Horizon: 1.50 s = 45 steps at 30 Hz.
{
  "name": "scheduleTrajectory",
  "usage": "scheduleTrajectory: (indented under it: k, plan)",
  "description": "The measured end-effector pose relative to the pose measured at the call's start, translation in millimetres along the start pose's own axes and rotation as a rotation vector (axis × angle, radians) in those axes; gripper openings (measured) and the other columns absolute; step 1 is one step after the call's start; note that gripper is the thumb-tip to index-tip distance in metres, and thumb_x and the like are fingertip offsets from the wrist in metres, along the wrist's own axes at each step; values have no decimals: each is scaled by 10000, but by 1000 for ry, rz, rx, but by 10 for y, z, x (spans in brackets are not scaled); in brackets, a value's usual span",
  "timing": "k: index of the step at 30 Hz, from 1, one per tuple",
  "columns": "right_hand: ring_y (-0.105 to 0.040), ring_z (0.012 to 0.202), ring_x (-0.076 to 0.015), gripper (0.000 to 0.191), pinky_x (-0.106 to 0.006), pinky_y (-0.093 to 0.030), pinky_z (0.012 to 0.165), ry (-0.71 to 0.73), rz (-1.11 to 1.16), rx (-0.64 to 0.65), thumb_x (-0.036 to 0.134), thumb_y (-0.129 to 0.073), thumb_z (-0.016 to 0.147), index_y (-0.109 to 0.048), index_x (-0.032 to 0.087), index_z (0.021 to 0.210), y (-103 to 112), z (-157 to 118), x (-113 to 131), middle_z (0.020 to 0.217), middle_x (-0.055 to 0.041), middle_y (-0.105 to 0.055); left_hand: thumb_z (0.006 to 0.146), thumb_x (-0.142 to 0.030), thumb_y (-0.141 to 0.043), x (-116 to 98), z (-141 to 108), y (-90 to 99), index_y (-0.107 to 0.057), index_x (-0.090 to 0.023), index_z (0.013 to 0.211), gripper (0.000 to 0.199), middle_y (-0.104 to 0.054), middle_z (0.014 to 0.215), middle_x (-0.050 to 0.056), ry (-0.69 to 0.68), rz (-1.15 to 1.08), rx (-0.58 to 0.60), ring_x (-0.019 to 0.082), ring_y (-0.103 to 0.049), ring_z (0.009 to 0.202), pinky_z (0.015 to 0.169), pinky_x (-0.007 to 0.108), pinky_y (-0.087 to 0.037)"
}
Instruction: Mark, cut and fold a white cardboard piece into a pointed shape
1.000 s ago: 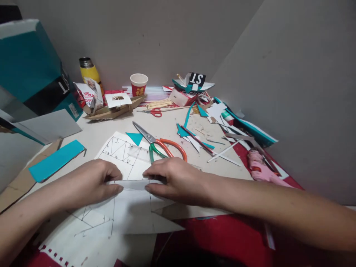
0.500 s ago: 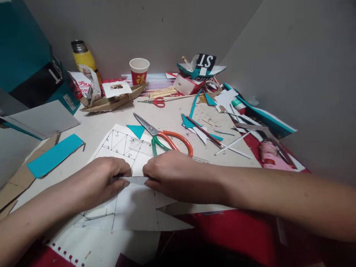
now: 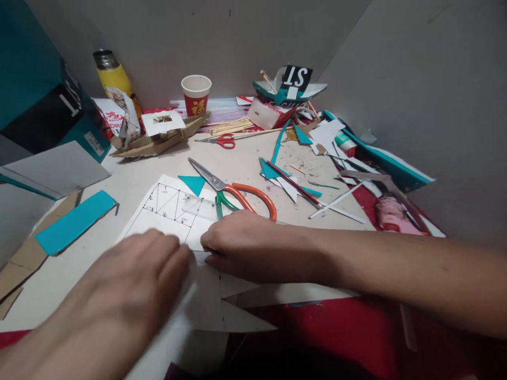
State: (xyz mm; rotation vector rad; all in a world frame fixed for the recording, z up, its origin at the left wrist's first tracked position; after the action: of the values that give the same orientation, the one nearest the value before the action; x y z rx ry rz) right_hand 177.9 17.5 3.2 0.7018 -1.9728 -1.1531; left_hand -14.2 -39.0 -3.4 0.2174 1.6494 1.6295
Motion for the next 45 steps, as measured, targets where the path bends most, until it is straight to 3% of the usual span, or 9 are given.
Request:
scheduleTrajectory:
  k: [3, 8, 13, 22, 27, 33, 38, 45]
  plan:
    - [-526, 626, -149, 161, -267, -278, 536, -17, 59, -29, 250, -613, 870, -678, 146, 766, 10, 17, -46, 707, -53, -660, 809, -61, -406, -293, -225, -126, -672, -164, 993, 340, -719, 980, 119, -308, 442, -27, 265, -611, 850, 713, 374, -454]
    - [-415, 555, -116, 149, -250, -254, 507, -17, 124, -32, 228, -635, 829, -655, 158, 699, 37, 58, -64, 626, -5, -582, 782, -75, -442, -440, -381, -456, -658, -72, 1145, 422, -708, 1128, 184, -265, 683, 84, 312, -637, 984, 787, 398, -504]
    - [-439, 586, -120, 113, -246, -259, 511, 51, 121, -105, 216, -645, 810, -652, 162, 711, -11, 118, -73, 653, -1, -585, 817, -136, -476, -452, -341, -520, -650, -82, 1184, 410, -682, 1195, 204, -209, 677, 123, 342, -596, 1106, 814, 413, -492]
    - [-444, 573, -123, 105, -243, -250, 495, 108, 37, 25, 233, -643, 832, -679, 140, 800, 70, 274, -20, 701, -41, -647, 856, -162, -486, -457, -294, -486, -678, -146, 1106, 316, -737, 1089, 125, -237, 707, 141, 296, -626, 1087, 817, 381, -480]
    - [-450, 580, -124, 103, -247, -268, 505, 159, 85, -46, 224, -613, 838, -656, 151, 779, 16, 312, -24, 694, -30, -639, 843, -138, -534, -479, -299, -492, -688, -147, 1073, 277, -736, 1060, 144, -173, 647, 136, 310, -624, 1087, 861, 412, -482]
    - [-560, 657, -161, 112, -275, -304, 518, 193, 4, -4, 119, -552, 865, -654, 139, 825, 0, 263, 101, 786, -63, -681, 863, -133, -484, -502, -297, -453, -669, -105, 1118, 316, -727, 1088, 171, -193, 659, 181, 316, -651, 1032, 902, 443, -482]
    - [-608, 707, -197, 110, -287, -328, 499, 225, -54, -25, 78, -590, 810, -645, 158, 860, 2, 205, 204, 830, -45, -680, 840, -84, -468, -507, -312, -433, -646, -83, 1132, 343, -725, 1097, 176, -224, 726, 144, 325, -659, 1036, 886, 440, -491]
    - [-616, 739, -173, 131, -276, -387, 583, 156, 32, 52, 103, -538, 878, -664, 142, 878, 22, 86, 97, 871, -58, -681, 839, -164, -453, -477, -302, -402, -655, -101, 1135, 364, -725, 1095, 156, -248, 689, 210, 360, -646, 1056, 846, 432, -525]
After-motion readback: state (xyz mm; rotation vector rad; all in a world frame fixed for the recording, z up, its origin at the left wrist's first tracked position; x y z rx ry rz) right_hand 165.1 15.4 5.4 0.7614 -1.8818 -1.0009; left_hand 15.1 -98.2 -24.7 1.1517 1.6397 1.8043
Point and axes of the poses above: each hand's wrist, its own z-axis towards the middle knuckle, its own y-axis out of the back of the hand, x = y × z, the point moved 1 cm from there along z, towards the middle knuckle
